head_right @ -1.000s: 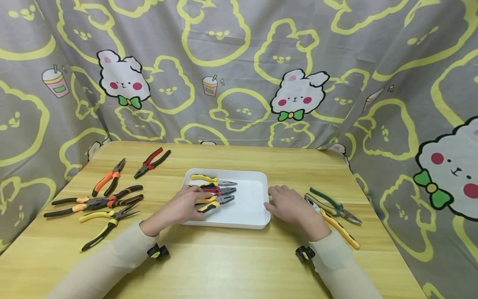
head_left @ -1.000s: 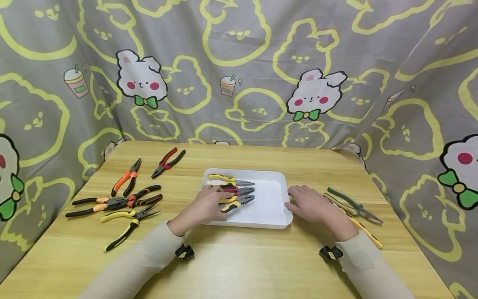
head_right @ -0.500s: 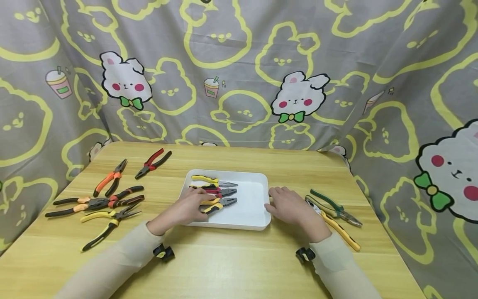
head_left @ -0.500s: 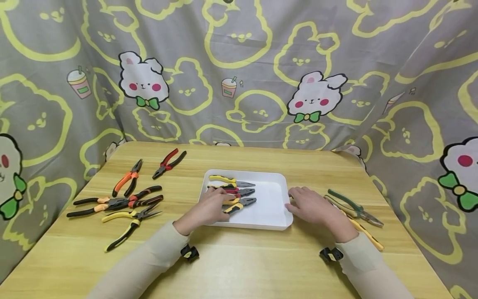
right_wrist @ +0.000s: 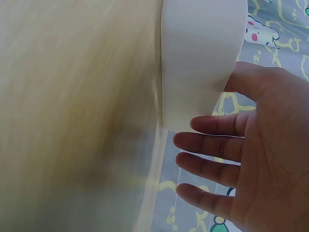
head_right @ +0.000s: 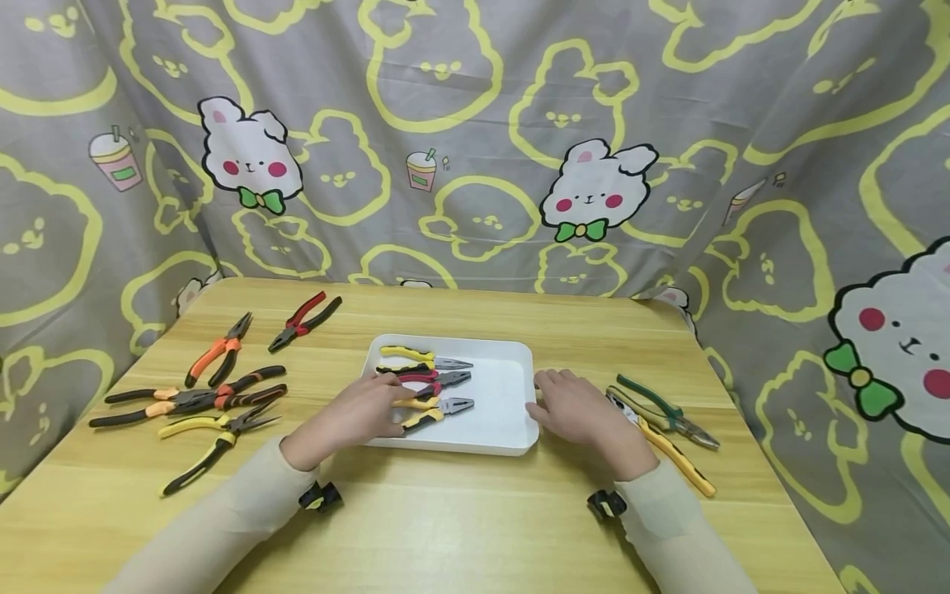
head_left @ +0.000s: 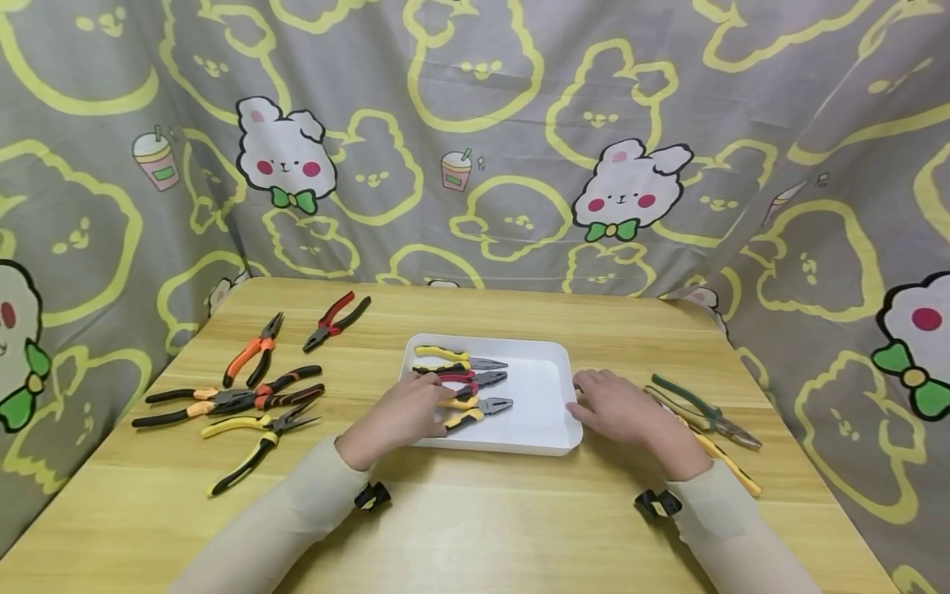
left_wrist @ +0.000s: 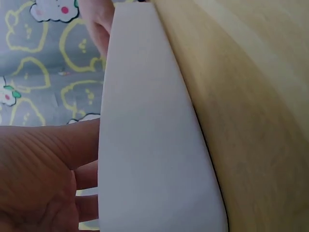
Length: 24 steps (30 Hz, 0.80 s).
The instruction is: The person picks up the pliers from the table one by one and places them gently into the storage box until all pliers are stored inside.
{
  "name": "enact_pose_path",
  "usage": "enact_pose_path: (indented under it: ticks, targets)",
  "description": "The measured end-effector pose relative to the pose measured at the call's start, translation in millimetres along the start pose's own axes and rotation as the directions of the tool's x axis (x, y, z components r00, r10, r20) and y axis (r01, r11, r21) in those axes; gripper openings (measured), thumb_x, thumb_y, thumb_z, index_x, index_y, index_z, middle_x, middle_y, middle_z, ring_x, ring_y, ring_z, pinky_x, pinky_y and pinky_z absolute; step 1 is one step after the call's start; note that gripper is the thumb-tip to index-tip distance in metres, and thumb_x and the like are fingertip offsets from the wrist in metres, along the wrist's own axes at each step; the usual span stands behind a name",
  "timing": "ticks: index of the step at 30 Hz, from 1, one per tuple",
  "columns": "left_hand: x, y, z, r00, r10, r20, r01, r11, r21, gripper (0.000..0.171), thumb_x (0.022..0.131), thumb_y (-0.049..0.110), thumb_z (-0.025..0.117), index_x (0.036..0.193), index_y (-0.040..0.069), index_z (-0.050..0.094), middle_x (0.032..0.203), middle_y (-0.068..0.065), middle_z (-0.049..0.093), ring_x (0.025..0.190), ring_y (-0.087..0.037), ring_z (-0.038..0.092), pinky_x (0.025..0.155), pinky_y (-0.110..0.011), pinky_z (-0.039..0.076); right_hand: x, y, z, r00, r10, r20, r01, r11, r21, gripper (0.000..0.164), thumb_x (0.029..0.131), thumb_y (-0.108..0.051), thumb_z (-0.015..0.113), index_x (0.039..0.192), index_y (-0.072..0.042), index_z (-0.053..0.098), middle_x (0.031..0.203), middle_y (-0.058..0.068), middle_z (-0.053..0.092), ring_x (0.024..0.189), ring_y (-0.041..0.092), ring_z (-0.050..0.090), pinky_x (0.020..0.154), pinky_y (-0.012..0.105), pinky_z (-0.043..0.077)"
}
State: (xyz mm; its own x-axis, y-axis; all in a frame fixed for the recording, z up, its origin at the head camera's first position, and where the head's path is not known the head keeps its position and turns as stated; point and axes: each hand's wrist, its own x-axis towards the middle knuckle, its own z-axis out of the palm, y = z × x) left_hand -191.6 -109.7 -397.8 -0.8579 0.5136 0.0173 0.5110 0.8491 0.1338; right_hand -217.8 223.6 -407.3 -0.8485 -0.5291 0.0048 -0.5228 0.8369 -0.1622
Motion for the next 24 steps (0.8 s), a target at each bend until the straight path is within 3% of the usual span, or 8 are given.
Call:
enact_pose_path:
  ticks: [5,14,24]
  targets:
    - [2.6,2.6,2.9,1.0,0.021,-0.007,-0.021,1.0,-0.01,0.045,0.075,0.03,0.085,0.113,0.01,0.074,0.103,-0.003,0.068,0.092,-0.022,0.06,0.083,-0.038,0.047,0.2,-0.2,0.5,1.0,0.016,0.011,-0.016,1.0,-0.006,0.038,0.099,-0.035,0.054,0.118,-0.003,0.055,0.111,0.01,0.059,0.104,0.031,0.057,0.086,0.049,0.045]
    - [5.6,4.9,1.2,0.999,0.023,0.045,-0.023,1.0,-0.002,0.034,0.075,0.028,0.085,0.104,0.012,0.077,0.091,-0.001,0.065,0.083,-0.017,0.06,0.076,-0.035,0.05,-0.7,-0.5,-1.1,1.0,0.027,0.016,-0.027,1.0,-0.011,0.039,0.098,-0.034,0.055,0.121,-0.002,0.055,0.109,0.009,0.059,0.1,0.029,0.057,0.083,0.048,0.046]
    - [0.8,-4.1,-8.1,0.991,0.025,0.131,-0.017,0.998,-0.064,0.028,0.081,0.019,0.08,0.105,0.006,0.075,0.096,-0.003,0.065,0.088,-0.018,0.059,0.082,-0.036,0.049,0.4,-1.4,-0.6,1.0,0.004,0.009,-0.004,1.0,0.003,0.038,0.098,-0.035,0.055,0.119,-0.003,0.056,0.112,0.011,0.06,0.104,0.031,0.058,0.087,0.048,0.046]
